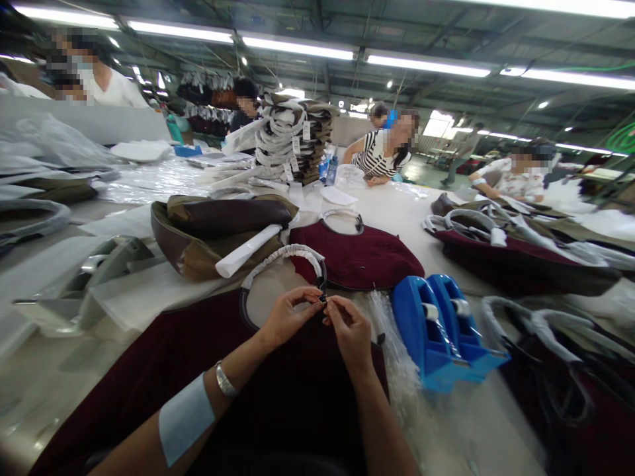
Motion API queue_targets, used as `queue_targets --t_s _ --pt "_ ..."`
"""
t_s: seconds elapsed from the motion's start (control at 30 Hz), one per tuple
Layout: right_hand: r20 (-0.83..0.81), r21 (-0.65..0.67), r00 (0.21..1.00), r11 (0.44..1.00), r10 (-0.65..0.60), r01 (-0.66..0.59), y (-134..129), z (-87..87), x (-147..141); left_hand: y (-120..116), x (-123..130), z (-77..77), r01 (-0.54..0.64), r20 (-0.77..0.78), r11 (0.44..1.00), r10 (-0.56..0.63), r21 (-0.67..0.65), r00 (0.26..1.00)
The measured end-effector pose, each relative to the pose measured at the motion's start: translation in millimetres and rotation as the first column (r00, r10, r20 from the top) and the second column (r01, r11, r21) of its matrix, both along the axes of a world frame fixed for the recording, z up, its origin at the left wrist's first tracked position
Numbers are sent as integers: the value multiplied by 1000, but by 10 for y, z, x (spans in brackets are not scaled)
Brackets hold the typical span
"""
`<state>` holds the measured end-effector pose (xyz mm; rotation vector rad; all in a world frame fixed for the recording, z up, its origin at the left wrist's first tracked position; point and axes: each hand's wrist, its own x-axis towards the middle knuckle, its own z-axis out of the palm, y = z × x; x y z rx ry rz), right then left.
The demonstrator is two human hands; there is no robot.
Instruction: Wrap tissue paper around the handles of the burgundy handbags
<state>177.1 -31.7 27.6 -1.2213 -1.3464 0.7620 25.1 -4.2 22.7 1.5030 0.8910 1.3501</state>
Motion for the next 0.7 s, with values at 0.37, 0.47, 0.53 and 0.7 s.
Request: queue_targets --t_s 0.37,0.47,0.53,0.7 --pt "103 8 995 1000 12 -13 2 -29 -26 1 -14 5 -27 -5 1000 27 -15 1000" --pt "169 7 986 1000 13 -14 -19 -16 -50 4 -11 -13 -46 8 998 47 -31 999" --pt "196 17 981 1000 14 -18 -32 -12 -67 2 -8 -36 -49 29 997 51 -52 998" --pt "268 40 963 999 23 -35 -42 -18 -95 -14 11 -77 -57 57 994 63 -98 996"
